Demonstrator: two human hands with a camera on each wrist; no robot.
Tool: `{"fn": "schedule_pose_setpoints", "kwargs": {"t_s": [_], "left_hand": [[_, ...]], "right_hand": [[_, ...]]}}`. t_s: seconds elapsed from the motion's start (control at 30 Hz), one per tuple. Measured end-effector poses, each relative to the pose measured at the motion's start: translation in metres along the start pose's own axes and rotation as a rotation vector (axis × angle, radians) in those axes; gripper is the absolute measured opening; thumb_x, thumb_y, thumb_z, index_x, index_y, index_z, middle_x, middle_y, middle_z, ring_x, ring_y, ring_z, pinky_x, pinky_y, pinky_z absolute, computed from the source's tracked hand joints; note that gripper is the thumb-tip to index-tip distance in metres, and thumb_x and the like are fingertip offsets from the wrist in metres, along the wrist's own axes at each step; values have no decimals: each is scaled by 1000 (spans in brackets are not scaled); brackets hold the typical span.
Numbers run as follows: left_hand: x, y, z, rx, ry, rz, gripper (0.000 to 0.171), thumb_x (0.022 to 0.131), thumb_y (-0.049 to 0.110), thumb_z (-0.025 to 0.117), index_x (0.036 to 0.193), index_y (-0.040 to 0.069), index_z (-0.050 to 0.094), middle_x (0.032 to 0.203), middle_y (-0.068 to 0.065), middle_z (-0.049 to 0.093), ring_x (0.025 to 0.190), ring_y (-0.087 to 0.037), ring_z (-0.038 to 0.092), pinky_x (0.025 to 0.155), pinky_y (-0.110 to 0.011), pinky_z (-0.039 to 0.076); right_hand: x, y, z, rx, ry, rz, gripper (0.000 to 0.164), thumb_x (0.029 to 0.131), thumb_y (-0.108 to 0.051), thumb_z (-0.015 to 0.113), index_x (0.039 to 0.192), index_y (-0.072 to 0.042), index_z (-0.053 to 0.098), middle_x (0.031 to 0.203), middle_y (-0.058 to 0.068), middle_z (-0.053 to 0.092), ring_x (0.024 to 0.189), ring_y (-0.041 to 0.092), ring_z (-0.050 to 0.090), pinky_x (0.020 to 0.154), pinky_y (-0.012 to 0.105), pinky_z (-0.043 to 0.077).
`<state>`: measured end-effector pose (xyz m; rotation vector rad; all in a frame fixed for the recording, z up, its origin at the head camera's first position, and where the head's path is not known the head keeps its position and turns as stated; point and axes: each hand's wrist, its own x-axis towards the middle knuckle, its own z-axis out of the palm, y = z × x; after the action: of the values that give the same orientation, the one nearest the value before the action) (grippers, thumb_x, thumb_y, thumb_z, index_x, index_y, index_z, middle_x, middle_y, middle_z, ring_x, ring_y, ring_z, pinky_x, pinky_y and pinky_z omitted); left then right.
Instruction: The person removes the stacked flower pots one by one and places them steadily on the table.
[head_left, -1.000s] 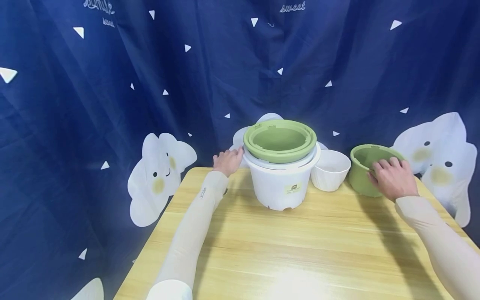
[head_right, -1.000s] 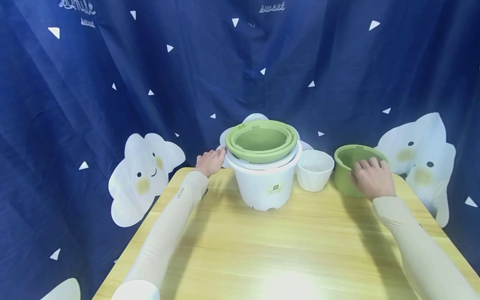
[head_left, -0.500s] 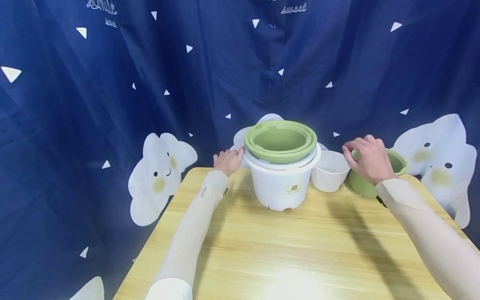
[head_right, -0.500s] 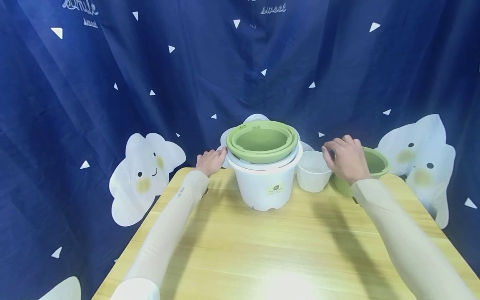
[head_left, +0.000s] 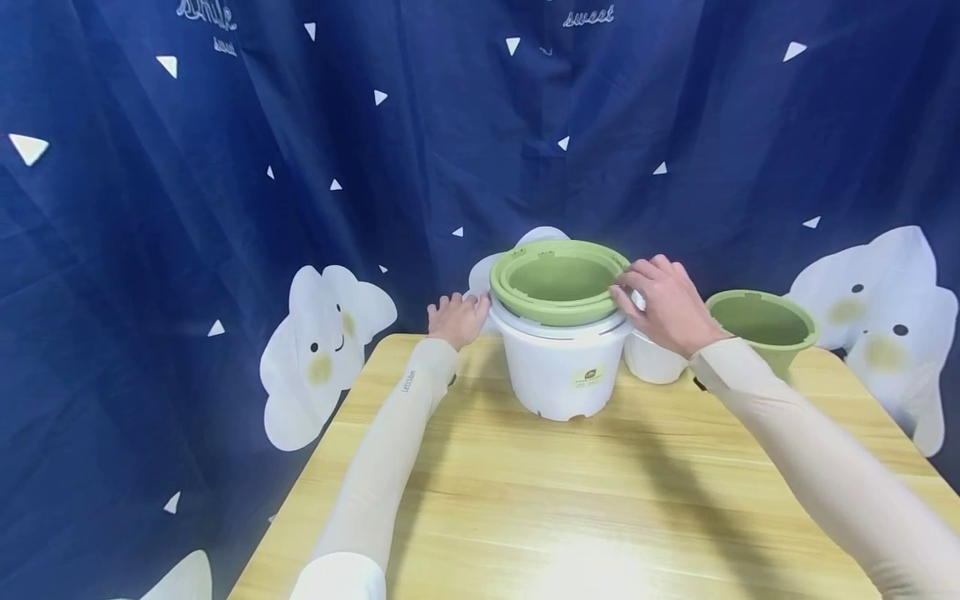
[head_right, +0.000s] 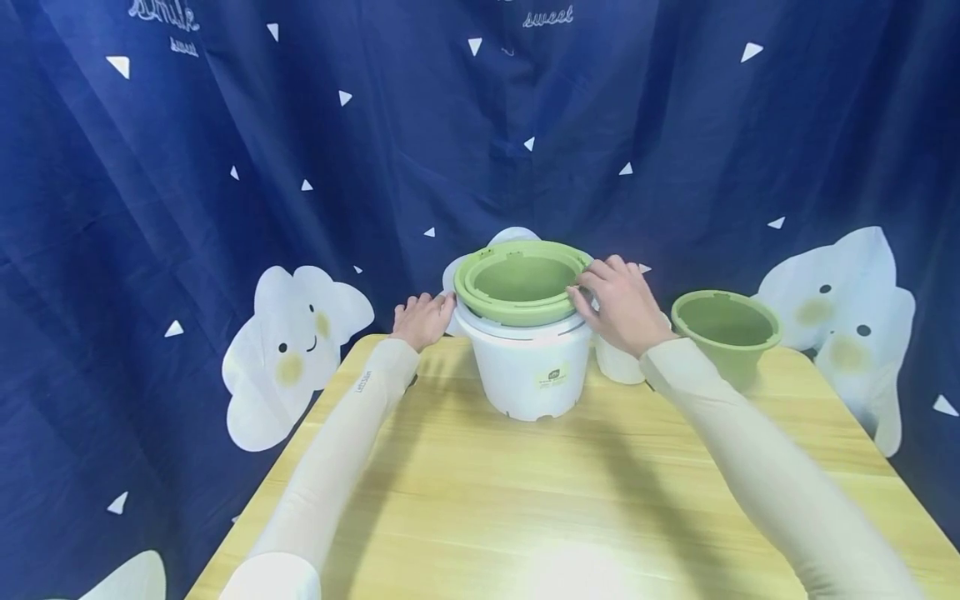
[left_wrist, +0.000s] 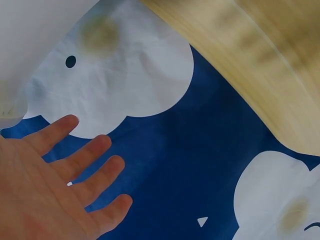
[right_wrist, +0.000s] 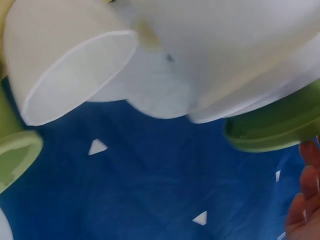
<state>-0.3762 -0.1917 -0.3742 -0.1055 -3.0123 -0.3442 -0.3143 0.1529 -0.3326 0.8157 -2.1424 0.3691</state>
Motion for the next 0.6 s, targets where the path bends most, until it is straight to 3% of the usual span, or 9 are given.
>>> {"fn": "schedule_pose_setpoints", "kwargs": {"t_s": [0.2, 0.6], "left_hand": [[4, -1, 2, 1, 0, 2, 75, 106, 58, 5, 152, 19, 49, 153, -17, 49, 140, -41, 42, 114, -62, 30], [9, -4, 6, 15, -18, -8, 79, 104, 62, 1, 154, 21, 47, 155, -16, 49, 142, -41, 42, 115, -62, 29]], "right_hand": [[15, -20, 6, 40, -106, -8, 22, 100, -27, 65, 102, -7, 76, 101, 8, 76, 90, 28, 52, 76, 44, 37], [28, -39, 15, 55, -408, 77, 41, 109, -40, 45, 115, -14, 76, 120, 4, 76, 119, 29, 52, 104, 57, 31]]}}
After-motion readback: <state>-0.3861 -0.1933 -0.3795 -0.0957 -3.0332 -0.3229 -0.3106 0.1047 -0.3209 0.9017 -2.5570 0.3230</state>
